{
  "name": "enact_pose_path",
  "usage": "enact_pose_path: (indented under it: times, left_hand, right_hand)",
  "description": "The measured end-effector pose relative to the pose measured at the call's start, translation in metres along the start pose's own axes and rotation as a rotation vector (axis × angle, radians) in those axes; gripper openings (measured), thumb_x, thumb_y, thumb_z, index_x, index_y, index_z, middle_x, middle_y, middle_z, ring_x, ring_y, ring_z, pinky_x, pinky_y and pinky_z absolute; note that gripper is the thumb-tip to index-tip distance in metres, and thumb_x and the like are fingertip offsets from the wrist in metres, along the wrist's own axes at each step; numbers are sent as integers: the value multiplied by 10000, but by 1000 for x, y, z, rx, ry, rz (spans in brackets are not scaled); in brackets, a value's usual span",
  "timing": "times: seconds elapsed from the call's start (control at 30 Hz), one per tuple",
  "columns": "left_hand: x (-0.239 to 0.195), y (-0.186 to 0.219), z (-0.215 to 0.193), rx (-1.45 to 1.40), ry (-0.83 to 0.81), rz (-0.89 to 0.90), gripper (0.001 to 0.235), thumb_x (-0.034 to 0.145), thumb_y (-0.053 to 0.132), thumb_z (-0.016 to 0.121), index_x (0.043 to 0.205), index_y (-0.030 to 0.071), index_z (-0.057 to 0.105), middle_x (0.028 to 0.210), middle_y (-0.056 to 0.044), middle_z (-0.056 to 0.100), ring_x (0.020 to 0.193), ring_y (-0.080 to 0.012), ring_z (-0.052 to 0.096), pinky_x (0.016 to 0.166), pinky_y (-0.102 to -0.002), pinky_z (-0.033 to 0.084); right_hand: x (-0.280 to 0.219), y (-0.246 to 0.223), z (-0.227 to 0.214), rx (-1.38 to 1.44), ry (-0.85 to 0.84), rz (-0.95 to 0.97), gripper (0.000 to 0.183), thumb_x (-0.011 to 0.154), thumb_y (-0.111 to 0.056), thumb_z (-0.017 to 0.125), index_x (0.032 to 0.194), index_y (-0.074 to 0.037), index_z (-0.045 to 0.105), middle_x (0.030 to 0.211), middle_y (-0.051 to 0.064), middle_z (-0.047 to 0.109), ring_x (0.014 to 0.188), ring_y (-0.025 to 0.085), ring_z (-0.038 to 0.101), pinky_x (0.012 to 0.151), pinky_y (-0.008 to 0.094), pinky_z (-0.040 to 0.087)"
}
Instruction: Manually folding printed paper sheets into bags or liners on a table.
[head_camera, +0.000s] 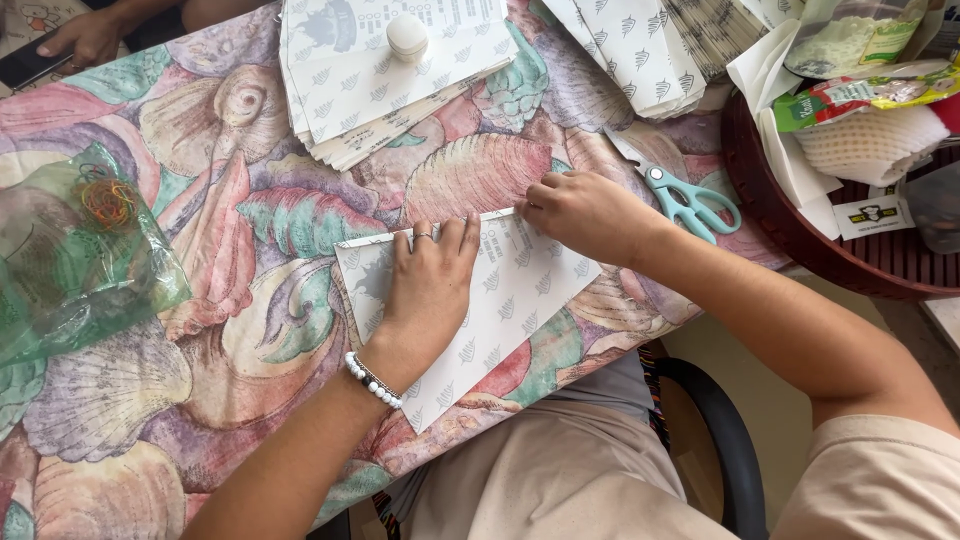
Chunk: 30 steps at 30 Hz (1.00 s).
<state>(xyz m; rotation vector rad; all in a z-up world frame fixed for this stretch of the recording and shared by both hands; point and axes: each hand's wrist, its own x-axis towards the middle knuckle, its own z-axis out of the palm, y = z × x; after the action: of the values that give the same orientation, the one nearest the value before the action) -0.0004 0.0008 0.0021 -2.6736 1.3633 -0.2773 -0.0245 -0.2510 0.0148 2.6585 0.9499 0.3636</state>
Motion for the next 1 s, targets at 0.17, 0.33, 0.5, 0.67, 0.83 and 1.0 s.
enact_pose_path:
  times: [0.17, 0.33, 0.5, 0.67, 0.83, 1.0]
  left_hand:
    - [5, 1, 3, 34, 15, 34, 542, 924, 64, 526, 1461, 12, 478, 1112, -140, 531, 1037, -332, 576, 976, -549, 470]
    - [3, -3, 0, -5, 20, 43, 530, 932, 62, 518, 1459, 15, 478, 1106, -136, 515, 1010, -319, 565, 898, -486, 490]
    - [2, -7, -6, -13, 21, 69, 568, 934, 67, 499, 1498, 23, 442, 1078, -124, 500, 970, -301, 550, 870, -466, 483]
    - [3, -9, -4, -35, 18, 74, 567, 925, 128, 591, 1482, 78, 500, 1086, -125, 511, 977, -323, 567, 881, -467, 501]
    - [7, -7, -7, -62, 12, 29, 544, 921, 109, 590, 1462, 96, 528, 1069, -123, 519, 956, -334, 584, 854, -475, 543]
    - [11, -9, -8, -122, 54, 2, 481, 922, 87, 594, 1401, 131, 580, 1038, -106, 512, 936, -345, 619, 803, -500, 615]
  right_hand:
    - [-2, 1, 2, 15, 13, 12, 19, 946, -128, 662, 941, -144, 654, 909, 2, 610, 839, 142, 634, 799, 262, 568]
    - [-5, 3, -10, 79, 15, -11, 34, 954, -127, 662, 985, -126, 676, 920, 19, 619, 867, 159, 640, 832, 277, 573]
    - [-3, 4, -8, 56, 25, -17, 47, 947, -130, 673, 994, -129, 680, 914, 16, 612, 875, 158, 634, 845, 281, 570]
    - [-1, 3, -1, 62, -10, -5, 61, 949, -127, 671, 900, -128, 708, 865, 6, 593, 813, 159, 615, 810, 286, 572]
    - [3, 1, -15, 43, -28, -11, 48, 935, -142, 680, 968, -147, 716, 853, -2, 618, 818, 149, 636, 815, 276, 579]
    - [10, -2, -27, 57, -83, 5, 196, 924, -166, 696, 1115, -192, 733, 878, -14, 655, 844, 147, 653, 842, 281, 579]
